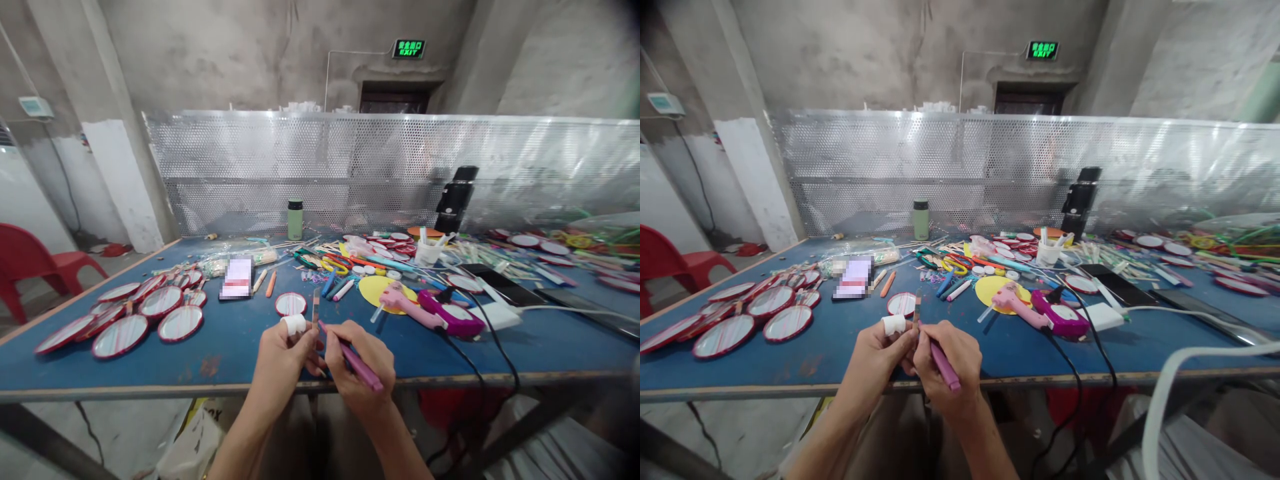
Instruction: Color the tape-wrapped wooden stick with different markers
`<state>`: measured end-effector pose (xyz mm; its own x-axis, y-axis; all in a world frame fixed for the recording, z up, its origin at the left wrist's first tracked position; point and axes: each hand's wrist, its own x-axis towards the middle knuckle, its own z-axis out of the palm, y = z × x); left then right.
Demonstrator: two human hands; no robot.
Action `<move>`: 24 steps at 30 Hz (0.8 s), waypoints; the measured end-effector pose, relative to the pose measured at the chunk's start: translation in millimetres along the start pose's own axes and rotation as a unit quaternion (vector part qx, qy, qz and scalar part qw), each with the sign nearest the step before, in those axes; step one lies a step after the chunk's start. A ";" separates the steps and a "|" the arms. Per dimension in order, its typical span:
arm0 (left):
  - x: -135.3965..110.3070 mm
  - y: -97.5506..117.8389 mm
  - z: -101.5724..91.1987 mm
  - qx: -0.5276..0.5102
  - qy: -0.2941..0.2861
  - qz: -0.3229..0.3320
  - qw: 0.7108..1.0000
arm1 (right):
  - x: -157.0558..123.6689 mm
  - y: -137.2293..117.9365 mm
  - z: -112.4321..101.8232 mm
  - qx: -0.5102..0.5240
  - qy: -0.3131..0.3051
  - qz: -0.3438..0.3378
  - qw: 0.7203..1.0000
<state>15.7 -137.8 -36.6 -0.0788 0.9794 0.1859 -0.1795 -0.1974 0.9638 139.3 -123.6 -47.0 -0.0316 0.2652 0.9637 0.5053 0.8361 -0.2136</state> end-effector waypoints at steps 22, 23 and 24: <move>-0.7 -2.5 0.3 -0.019 0.017 -0.027 0.999 | 21.3 28.4 -32.1 -0.086 -0.062 -0.030 0.994; -1.0 -3.4 0.3 -0.018 0.018 -0.026 0.999 | 29.7 37.2 -37.7 -0.130 -0.097 -0.027 0.986; -1.3 -4.3 0.2 -0.018 0.020 -0.025 0.999 | 38.8 45.2 -42.1 -0.185 -0.125 -0.027 0.974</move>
<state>16.8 -138.2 -41.0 -0.1077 0.9858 0.1286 -0.2190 -0.1497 0.9642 197.2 -95.7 -12.5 -0.2518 0.3732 0.8929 0.7717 0.6342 -0.0474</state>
